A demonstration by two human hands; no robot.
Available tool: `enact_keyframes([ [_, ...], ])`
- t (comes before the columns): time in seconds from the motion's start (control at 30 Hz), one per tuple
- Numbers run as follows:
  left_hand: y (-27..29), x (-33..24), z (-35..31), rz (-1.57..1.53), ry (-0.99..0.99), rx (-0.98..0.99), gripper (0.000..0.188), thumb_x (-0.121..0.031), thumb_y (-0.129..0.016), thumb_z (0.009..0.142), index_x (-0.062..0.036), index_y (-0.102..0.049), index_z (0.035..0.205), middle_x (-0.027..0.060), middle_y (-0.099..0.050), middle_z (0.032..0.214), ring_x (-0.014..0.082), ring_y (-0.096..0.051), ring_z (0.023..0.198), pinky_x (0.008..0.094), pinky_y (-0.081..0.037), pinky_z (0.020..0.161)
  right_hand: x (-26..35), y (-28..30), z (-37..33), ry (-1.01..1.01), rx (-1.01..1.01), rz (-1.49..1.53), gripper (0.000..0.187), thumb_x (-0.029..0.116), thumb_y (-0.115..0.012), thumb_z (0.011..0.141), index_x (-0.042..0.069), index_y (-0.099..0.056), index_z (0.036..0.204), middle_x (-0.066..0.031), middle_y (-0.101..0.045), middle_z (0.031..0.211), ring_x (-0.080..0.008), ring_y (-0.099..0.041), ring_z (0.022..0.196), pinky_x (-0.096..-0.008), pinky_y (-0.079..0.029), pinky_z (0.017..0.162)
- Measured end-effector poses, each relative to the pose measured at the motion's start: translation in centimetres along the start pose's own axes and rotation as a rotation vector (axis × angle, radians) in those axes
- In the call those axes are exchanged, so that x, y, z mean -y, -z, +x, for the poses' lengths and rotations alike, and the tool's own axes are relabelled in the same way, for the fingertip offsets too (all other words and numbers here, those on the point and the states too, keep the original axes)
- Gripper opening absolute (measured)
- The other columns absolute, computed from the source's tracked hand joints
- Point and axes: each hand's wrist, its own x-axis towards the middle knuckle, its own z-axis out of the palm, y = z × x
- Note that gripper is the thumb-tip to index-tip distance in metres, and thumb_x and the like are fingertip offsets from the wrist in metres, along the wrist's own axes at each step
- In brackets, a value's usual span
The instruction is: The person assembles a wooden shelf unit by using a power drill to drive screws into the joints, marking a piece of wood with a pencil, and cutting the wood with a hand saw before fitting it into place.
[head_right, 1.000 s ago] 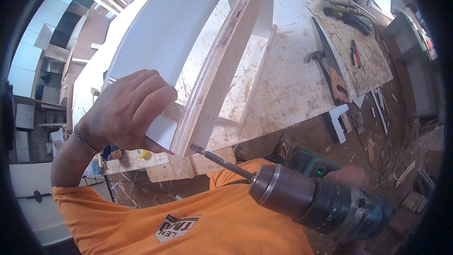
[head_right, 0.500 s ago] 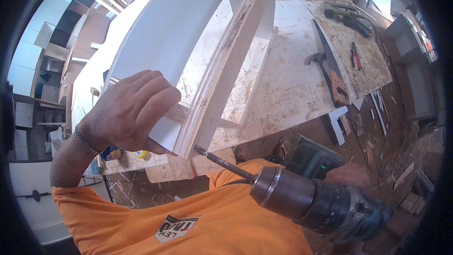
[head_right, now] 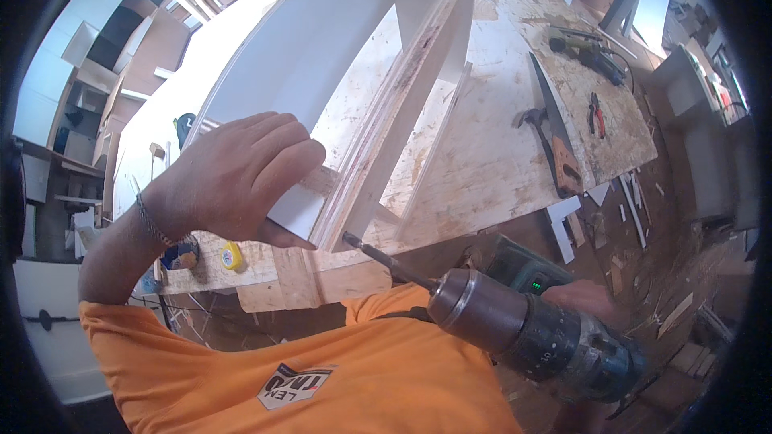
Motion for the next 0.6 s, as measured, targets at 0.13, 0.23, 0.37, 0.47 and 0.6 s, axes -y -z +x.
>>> enact_keyframes([
  [0.13,0.0,0.3,-0.4,0.008,-0.007,-0.003,0.071,-0.055,-0.081,0.076,-0.0006,-0.053,0.113,0.0128,-0.058,0.094,0.0304,-0.064,0.087,0.04,-0.055,0.074,-1.6,-0.8,-0.3,-0.01,-0.059,0.069,0.026,0.02,-0.082,0.077,0.005,-0.064,0.088,-0.0019,-0.06,0.069,-0.0155,-0.059,0.06,-0.0301,-0.046,0.055],
  [0.23,-0.7,0.1,-1.0,-0.015,0.061,0.011,0.071,-0.052,-0.082,0.076,0.0,-0.054,0.115,0.0134,-0.059,0.097,0.0312,-0.064,0.091,0.0422,-0.055,0.078,-3.6,-2.0,-1.4,-0.022,-0.12,0.142,0.028,0.021,-0.081,0.079,0.005,-0.064,0.094,-0.002,-0.058,0.069,-0.0146,-0.057,0.059,-0.0297,-0.045,0.055],
  [0.37,-1.7,-0.6,-1.3,0.075,0.088,-0.113,0.06,-0.04,-0.081,0.077,-0.0041,-0.054,0.117,0.0112,-0.06,0.098,0.0295,-0.065,0.094,0.0411,-0.055,0.083,-6.6,-2.1,-2.4,0.004,-0.185,0.235,0.032,0.022,-0.081,0.081,0.004,-0.064,0.101,-0.002,-0.056,0.07,-0.0135,-0.053,0.058,-0.0291,-0.043,0.054],
  [0.47,-2.6,-1.7,-1.3,0.18,0.132,-0.243,0.045,-0.032,-0.081,0.081,-0.0073,-0.057,0.11,0.0081,-0.065,0.098,0.0265,-0.069,0.099,0.0394,-0.059,0.087,-5.7,-2.2,-2.4,0.032,-0.149,0.295,0.035,0.023,-0.081,0.083,0.004,-0.064,0.107,-0.002,-0.055,0.07,-0.0126,-0.051,0.057,-0.0286,-0.042,0.054],
  [0.6,-4.3,-2.9,-2.0,0.359,0.21,-0.409,0.041,-0.026,-0.078,0.082,-0.0101,-0.06,0.114,0.0058,-0.066,0.103,0.0247,-0.069,0.103,0.0369,-0.058,0.094,-3.1,-2.2,-0.5,0.044,-0.028,0.489,0.047,0.022,-0.081,0.081,0.001,-0.06,0.117,-0.0035,-0.056,0.076,-0.0143,-0.05,0.06,-0.0307,-0.043,0.058],
])
